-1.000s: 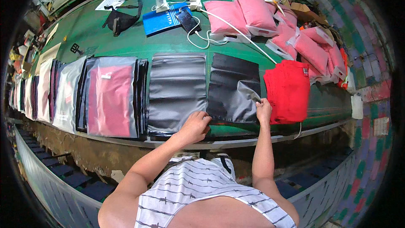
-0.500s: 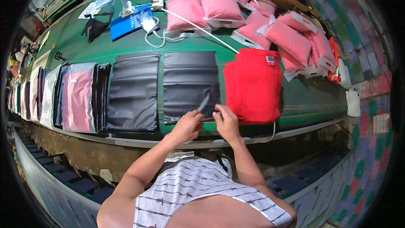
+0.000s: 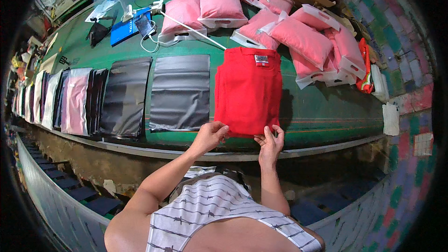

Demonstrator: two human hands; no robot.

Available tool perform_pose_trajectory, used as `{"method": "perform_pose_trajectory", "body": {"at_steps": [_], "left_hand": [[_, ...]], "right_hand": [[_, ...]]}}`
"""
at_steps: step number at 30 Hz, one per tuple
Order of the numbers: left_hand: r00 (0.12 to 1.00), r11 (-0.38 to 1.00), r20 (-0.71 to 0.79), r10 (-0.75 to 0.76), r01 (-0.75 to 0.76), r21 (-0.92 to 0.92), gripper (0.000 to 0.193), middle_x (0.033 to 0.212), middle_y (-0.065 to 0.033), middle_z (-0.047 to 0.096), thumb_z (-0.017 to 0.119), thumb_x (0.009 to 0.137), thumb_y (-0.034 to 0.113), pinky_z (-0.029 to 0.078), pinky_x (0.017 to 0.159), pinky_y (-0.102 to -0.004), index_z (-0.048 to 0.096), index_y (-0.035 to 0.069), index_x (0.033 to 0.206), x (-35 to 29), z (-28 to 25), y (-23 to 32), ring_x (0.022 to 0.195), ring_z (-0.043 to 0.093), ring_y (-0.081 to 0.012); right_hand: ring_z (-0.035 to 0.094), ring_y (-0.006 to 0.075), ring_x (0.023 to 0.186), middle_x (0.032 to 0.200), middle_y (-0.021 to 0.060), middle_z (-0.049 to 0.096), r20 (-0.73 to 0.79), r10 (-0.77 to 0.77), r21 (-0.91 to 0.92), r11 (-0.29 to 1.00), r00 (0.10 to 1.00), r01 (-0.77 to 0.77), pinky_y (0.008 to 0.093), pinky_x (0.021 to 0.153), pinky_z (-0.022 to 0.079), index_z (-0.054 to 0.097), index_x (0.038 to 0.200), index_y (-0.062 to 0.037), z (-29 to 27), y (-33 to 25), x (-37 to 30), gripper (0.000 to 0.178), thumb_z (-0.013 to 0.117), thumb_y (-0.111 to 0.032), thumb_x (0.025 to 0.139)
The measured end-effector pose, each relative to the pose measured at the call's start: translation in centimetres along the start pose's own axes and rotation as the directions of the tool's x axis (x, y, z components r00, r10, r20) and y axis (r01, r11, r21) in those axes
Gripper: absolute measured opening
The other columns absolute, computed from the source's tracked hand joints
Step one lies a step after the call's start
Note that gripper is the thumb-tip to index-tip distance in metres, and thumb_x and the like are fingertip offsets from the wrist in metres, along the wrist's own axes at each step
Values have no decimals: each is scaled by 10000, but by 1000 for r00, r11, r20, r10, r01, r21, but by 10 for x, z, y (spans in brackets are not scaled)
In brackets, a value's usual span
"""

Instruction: The person folds red shirts and places each into a black plastic bag on a green workbench. The sealed bags are stacked in a row. The person repeats this process for multiple shirts throughout the clip.

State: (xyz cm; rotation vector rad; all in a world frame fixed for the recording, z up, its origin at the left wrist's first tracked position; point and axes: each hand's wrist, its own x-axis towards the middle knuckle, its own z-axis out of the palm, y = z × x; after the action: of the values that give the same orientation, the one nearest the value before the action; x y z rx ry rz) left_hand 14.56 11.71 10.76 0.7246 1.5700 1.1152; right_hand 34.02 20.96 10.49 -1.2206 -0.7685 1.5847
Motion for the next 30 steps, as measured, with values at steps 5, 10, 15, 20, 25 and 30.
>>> {"method": "perform_pose_trajectory", "body": {"at_steps": [5,10,15,20,25,30], "left_hand": [[982,946,73,-176,190,-265,395,831,-61,698,632,1010,400,512,657,-277,651,14,933,7,2,8,693,660,-139],[977,846,57,-204,205,-492,402,912,-67,709,683,969,418,527,688,-287,656,26,1056,10,12,29,738,665,-143],[990,925,-47,-133,107,-366,463,1084,-80,723,757,917,281,543,803,-340,617,-6,1253,12,13,41,928,688,-165],[998,937,7,-68,66,-342,564,1221,-105,687,795,866,143,524,932,-356,547,-15,1348,9,-1,34,1050,671,-182],[994,811,106,-37,92,-578,725,1301,-96,650,838,750,-22,457,1086,-368,506,-15,1395,0,-12,31,1182,626,-202],[942,857,333,41,137,-496,865,1376,-76,602,868,716,-3,425,1125,-383,443,-2,1469,-21,-47,21,1281,562,-205]], "right_hand": [[612,160,551,837,68,627,84,49,109,992,995,-58,285,516,520,511,1166,-79,1,-14,-1,342,723,-57,899],[546,146,487,788,51,592,241,93,93,989,966,-118,285,453,461,528,1148,-80,0,-23,-24,381,738,3,842],[637,203,710,1030,121,605,210,161,12,986,964,-167,316,561,556,447,1320,-77,-12,-15,-36,577,732,21,828],[610,247,1064,1226,169,570,119,59,94,993,991,-71,390,1025,466,395,1415,-77,-30,-10,0,689,722,32,818],[605,185,927,971,85,601,236,117,-26,993,965,-114,322,873,488,394,1394,-69,-40,-16,28,646,709,12,836],[595,108,802,943,44,606,332,132,-30,991,934,-130,213,690,460,346,1423,-58,-34,-24,36,657,714,-65,878]]}}
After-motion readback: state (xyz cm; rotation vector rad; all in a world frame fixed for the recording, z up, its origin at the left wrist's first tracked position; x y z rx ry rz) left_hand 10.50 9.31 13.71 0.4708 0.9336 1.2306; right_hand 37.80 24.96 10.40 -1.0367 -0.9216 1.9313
